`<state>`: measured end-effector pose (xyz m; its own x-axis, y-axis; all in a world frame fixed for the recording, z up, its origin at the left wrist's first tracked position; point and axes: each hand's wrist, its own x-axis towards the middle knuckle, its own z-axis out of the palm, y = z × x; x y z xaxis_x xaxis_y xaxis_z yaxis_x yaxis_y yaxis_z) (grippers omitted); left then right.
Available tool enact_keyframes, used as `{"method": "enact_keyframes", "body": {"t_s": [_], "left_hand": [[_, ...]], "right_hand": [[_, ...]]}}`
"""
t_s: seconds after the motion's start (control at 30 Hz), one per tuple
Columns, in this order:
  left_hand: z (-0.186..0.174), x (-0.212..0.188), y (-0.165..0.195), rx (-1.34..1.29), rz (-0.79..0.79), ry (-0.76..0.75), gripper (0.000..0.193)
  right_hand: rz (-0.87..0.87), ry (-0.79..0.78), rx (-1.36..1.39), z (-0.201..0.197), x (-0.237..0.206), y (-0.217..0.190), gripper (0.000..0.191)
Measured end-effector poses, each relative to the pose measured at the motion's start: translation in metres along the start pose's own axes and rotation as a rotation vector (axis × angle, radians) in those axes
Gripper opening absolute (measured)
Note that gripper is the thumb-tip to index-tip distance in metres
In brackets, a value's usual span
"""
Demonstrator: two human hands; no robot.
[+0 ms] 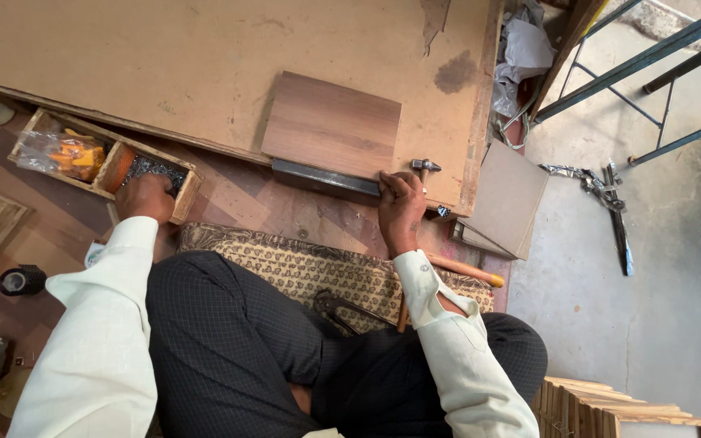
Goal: The person assembles small wooden frames by placing a wooden panel into a metal jig and hammering nails into the frame edges. They repeatedly pick up nails, position them, and strike them with a hammer to secure the panel to the frame. The person also handles a small metal clip and attaches it to the frame.
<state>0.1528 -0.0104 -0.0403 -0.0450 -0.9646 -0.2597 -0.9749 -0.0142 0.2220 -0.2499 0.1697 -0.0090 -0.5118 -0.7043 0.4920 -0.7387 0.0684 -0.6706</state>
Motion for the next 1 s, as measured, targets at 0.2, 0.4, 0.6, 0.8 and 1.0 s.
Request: {"method": "enact_keyframes", "body": {"t_s": [0.2,0.4,0.6,0.8,1.0], "left_hand": [[0.016,0.005,-0.013,-0.197,0.026,0.147,0.012],[0.005,-0.004,-0.007,-0.643,0.087,0.328,0.004],[-0.06,-0.023,0.048,-1.118,0.263,0.3,0.009],[-0.05,-0.062,0.191,-0.87,0.557,0.055,0.004],[0.012,-0.079,0.278,-0.744,0.853,0.121,0.006]], "right_hand": [[0.025,-0.023,0.016,-0.004,0.002,-0.003,0.02],[-0.07,0.001,-0.071,-0.003,0.005,-0.005,0.012],[-0.096,0.006,-0.143,-0.001,0.004,0.001,0.012],[-0.119,-0.003,-0.136,0.0,0.004,0.004,0.012],[-0.124,-0.015,-0.141,0.001,0.004,0.007,0.016]]}}
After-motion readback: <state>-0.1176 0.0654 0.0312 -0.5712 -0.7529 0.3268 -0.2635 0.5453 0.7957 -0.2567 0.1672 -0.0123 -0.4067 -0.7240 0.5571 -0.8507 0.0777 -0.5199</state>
